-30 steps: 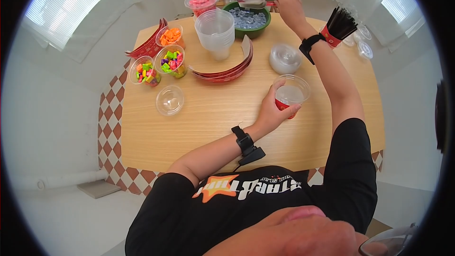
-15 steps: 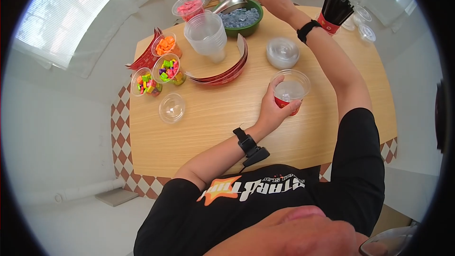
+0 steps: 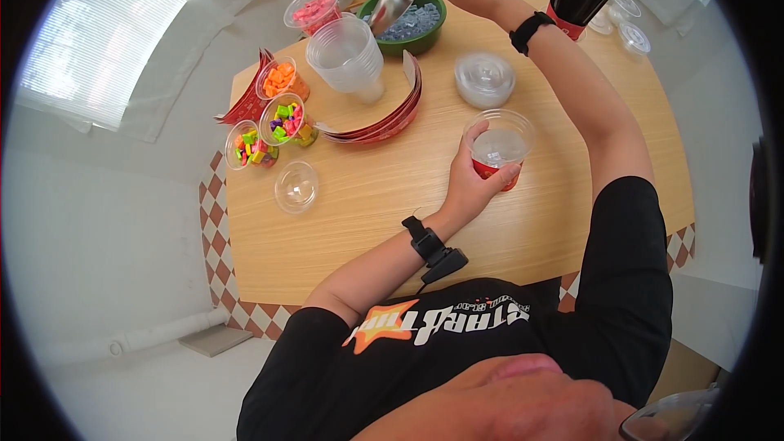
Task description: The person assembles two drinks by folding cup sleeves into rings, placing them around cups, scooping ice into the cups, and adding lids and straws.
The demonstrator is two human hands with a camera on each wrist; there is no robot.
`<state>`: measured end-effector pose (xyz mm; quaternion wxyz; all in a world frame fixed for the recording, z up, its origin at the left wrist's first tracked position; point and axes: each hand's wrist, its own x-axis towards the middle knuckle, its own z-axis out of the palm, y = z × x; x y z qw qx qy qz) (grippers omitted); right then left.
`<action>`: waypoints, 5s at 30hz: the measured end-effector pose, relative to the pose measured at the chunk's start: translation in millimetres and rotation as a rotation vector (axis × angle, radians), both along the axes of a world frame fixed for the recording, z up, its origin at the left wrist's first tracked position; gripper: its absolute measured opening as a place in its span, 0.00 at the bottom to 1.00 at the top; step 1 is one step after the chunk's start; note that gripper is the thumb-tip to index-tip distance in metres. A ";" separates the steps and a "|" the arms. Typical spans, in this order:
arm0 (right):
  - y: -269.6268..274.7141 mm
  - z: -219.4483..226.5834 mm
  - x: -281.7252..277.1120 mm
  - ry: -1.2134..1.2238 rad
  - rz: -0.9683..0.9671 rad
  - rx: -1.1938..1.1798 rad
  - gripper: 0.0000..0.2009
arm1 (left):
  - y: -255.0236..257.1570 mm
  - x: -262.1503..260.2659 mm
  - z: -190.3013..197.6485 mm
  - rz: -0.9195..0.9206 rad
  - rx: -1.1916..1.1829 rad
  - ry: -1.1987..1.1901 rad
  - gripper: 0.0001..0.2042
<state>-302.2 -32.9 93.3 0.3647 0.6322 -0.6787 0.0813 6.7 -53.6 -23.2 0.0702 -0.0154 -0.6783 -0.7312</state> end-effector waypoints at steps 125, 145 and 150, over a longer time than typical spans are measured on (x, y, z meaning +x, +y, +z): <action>10.5 43.9 159.7 -1.142 -0.296 -0.043 0.23 | -1.5 -1.8 -4.7 0.148 0.133 0.205 0.41; 175.8 -14.3 309.5 -1.461 0.039 -0.255 0.29 | -20.7 56.1 62.5 -0.157 -0.336 0.553 0.27; 178.8 -10.1 335.8 -1.484 0.148 -0.239 0.35 | -27.7 80.7 78.0 -0.167 -0.451 0.608 0.28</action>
